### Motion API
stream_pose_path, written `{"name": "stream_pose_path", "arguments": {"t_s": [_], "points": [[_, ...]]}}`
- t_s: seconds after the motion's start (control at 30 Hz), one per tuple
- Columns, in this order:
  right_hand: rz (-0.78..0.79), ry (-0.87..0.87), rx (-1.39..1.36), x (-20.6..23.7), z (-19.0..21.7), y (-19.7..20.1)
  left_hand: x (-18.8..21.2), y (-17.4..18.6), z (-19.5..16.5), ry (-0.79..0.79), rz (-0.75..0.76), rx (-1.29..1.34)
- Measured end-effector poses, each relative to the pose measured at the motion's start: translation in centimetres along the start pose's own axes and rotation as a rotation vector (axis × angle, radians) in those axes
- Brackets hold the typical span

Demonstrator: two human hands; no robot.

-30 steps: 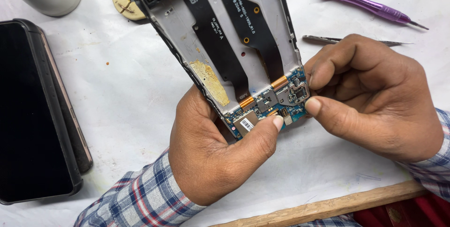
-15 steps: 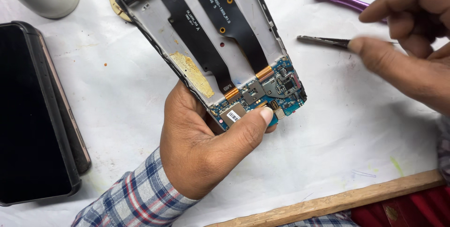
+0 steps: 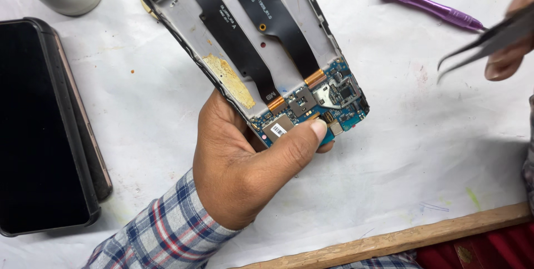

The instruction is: The person repairs a disassembled smartphone on a workbench. They use tweezers and a pry tool to lift and reseat the motherboard and connectors, press the board into the chassis, and use a screwdriver to fasten components while holding the phone steady with the other hand.

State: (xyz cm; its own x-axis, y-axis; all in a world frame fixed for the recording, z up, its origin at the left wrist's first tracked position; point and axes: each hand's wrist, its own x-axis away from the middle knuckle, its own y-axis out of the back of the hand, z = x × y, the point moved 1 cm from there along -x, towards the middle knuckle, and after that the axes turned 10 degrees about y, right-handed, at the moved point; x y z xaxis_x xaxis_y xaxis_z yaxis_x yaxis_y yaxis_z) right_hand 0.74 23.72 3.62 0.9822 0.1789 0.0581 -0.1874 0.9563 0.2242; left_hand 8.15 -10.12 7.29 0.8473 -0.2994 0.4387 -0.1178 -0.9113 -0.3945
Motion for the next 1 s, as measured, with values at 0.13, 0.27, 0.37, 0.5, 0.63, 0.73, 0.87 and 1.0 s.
{"name": "stream_pose_path", "arguments": {"t_s": [0.13,0.27,0.37,0.5,0.63,0.73,0.87,1.0], "points": [[-0.070,-0.099,-0.629,-0.2,-3.4,2.8,0.2,-0.4,0.3,-0.051,0.036,0.133],[0.008,-0.104,-0.811,-0.7,-2.8,2.5,0.2,-0.6,0.7,-0.093,0.059,0.181],[0.027,-0.115,-0.801,-0.1,-0.7,0.7,0.2,-0.7,0.6,-0.090,0.042,0.180],[0.165,0.000,-0.671,0.4,1.8,-2.3,0.3,-0.7,0.3,-0.075,0.050,0.187],[0.302,0.020,-0.429,0.4,3.9,-4.1,0.2,-0.8,0.1,-0.055,0.046,0.177],[0.353,-0.125,-0.038,1.7,5.3,-4.3,0.3,-0.9,-0.1,-0.054,0.040,0.180],[0.420,-0.326,-0.202,2.4,4.9,-4.1,0.4,-1.1,-0.3,-0.103,0.018,0.105],[0.290,-0.329,-0.500,1.7,3.4,-3.7,0.3,-1.2,-0.3,-0.135,-0.044,0.107]]}}
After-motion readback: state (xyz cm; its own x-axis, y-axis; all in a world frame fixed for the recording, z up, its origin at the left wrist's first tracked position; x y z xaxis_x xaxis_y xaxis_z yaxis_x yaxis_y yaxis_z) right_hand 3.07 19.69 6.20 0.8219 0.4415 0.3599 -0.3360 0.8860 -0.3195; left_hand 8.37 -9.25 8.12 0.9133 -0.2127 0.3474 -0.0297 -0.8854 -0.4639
